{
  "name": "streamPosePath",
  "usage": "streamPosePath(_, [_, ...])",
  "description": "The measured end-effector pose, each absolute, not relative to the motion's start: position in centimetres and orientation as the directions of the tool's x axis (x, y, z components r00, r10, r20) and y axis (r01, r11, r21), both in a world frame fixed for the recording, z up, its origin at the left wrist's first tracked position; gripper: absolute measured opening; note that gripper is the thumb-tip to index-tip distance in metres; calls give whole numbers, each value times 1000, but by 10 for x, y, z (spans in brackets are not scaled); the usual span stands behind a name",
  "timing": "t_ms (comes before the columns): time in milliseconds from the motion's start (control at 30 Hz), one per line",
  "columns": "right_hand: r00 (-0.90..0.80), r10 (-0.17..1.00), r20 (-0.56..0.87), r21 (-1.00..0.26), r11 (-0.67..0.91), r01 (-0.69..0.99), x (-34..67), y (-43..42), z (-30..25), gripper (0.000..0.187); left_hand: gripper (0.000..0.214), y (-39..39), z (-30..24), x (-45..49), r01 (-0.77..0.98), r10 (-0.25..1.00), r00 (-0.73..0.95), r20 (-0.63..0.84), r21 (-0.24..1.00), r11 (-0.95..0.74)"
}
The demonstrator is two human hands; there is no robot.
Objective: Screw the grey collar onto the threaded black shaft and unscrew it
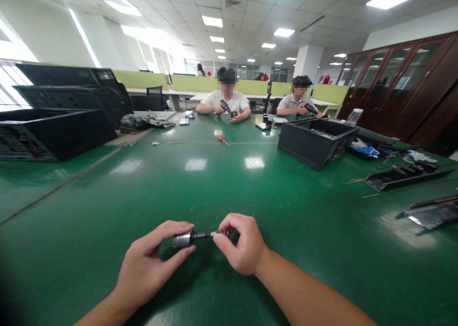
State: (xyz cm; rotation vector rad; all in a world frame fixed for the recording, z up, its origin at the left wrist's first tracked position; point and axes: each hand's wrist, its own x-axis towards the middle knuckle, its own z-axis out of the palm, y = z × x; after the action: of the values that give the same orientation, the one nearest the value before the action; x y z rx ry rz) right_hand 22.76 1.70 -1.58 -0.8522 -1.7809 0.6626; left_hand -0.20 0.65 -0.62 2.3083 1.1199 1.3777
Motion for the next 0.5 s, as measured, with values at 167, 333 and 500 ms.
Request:
streamPosePath(167, [-238,798,553,-764,600,236,228,17,-16,13,25,7,-7,-2,512,729,248,638,552,-658])
streamPosePath(333, [-232,804,547,-783,590,197,230,18,-20,16,23,6,-5,-5,524,760,214,614,585,-619])
streamPosePath(500, [-82,895,438,-898,431,-89,229,25,-30,52,39,13,-7,-4,559,890,-64,451,755,-343])
